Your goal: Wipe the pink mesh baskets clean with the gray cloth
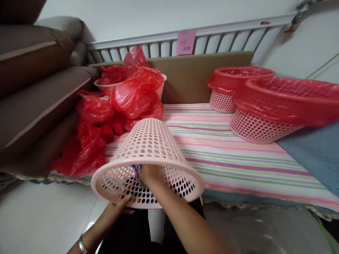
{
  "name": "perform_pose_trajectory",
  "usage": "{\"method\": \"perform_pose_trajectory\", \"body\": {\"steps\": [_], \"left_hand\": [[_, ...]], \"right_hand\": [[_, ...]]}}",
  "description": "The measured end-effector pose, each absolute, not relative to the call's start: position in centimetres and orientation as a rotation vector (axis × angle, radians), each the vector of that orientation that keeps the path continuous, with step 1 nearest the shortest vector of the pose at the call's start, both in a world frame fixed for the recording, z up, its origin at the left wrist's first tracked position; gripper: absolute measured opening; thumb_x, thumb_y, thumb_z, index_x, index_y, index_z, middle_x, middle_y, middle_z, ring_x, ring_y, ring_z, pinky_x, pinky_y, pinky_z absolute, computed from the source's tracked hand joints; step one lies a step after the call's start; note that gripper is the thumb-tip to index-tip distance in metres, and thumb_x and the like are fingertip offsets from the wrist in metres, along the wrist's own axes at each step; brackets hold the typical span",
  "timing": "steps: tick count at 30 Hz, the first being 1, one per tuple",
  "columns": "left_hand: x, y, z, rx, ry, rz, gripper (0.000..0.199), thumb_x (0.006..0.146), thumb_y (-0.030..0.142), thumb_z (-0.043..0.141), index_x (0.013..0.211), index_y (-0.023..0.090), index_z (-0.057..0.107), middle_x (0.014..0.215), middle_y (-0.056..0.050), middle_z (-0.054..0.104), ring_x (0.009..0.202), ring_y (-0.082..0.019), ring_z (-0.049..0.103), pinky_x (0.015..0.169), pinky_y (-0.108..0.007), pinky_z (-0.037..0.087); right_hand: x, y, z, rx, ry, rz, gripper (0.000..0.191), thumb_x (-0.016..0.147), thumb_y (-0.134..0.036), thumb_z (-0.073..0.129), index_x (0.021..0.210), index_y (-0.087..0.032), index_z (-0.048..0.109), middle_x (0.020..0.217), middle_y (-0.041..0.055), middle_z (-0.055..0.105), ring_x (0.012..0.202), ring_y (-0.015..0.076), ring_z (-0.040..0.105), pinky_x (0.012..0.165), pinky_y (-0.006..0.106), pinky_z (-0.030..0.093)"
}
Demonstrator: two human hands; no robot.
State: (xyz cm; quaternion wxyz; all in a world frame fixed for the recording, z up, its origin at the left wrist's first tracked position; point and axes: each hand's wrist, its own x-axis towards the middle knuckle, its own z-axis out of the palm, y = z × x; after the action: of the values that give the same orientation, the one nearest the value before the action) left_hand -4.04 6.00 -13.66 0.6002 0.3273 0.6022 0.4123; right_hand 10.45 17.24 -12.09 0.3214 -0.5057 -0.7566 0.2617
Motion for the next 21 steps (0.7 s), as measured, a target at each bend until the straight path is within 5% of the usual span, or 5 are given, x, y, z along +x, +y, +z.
{"method": "perform_pose_trajectory", "body": {"steps": [6,12,21], "left_hand": [[-4.0,5.7,-14.2,0.84,1.288,0.953,0.077,0.064,0.054,0.072,0.126,0.016,0.047,0.123,-0.017,0.06,0.096,-0.035,0.064,0.066,-0.042,0.058],[-4.4,5.6,-13.5,0.835,1.249,0.905,0.092,0.059,0.054,0.075,0.135,0.019,0.038,0.122,-0.016,0.061,0.093,-0.033,0.066,0.071,-0.043,0.055],[-5.1,5.9,-12.6,0.773,1.241,0.826,0.092,0.061,0.041,0.079,0.139,0.023,0.034,0.124,-0.014,0.06,0.109,-0.033,0.058,0.081,-0.043,0.054]], "right_hand": [[12.5,7.4,-13.1,-1.327,-2.175,0.698,0.031,0.065,-0.011,0.057,0.094,-0.02,0.061,0.1,0.0069,0.056,0.096,0.0215,0.051,0.085,0.031,0.041],[13.6,8.3,-11.4,-1.336,-1.888,0.856,0.025,0.061,-0.009,0.056,0.083,-0.02,0.059,0.084,0.0028,0.059,0.082,0.0181,0.055,0.076,0.029,0.044],[9.4,16.2,-13.5,-1.075,-1.946,0.667,0.044,0.068,-0.016,0.062,0.111,-0.026,0.058,0.115,0.005,0.057,0.111,0.0248,0.047,0.098,0.042,0.036]]}}
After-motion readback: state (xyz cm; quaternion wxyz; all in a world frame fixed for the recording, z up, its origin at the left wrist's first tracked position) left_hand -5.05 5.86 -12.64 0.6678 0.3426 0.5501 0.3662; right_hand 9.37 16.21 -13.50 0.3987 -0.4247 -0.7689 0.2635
